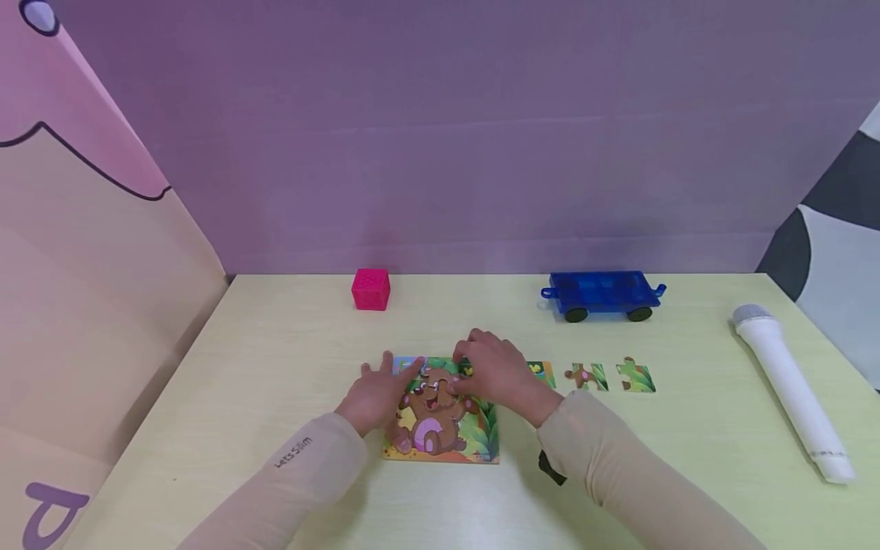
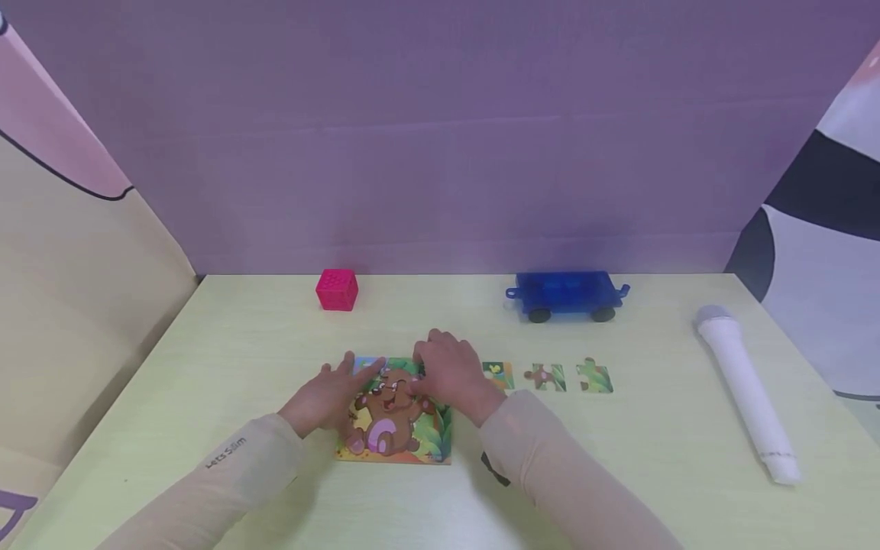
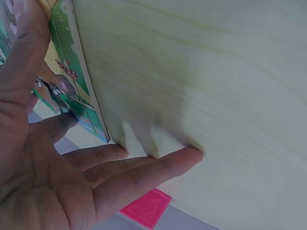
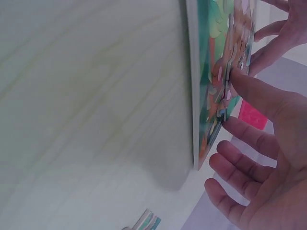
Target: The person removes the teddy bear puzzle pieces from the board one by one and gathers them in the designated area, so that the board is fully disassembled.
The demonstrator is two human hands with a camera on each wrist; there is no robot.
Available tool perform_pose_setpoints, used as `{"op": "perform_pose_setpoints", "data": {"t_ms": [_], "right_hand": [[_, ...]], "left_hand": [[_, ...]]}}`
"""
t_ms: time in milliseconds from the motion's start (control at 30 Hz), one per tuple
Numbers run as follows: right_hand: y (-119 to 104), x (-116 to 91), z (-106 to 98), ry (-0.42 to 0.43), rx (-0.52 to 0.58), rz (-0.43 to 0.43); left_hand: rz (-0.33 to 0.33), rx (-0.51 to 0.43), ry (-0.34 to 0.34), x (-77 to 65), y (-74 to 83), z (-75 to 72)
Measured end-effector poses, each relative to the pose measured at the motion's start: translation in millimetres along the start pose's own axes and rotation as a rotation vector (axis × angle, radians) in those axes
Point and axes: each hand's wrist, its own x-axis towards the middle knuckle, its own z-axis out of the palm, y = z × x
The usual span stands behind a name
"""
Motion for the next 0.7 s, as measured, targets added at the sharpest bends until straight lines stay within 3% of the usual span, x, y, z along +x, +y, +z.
{"op": "perform_pose_setpoints", "data": {"t_ms": [200, 400, 700], "right_hand": [[0, 5, -1, 0.025, -0.062, -0.013], [3, 5, -4, 0.019, -0.092, -0.079], [16, 7, -3, 0.019, -0.036, -0.176]], "left_hand": [[-0.001, 0.001, 0.001, 0.0, 0.4, -0.8], [0.009, -0.003, 0.007, 0.5, -0.3, -0.3], [0.009, -0.002, 0.008, 0.5, -0.5, 0.5]]}}
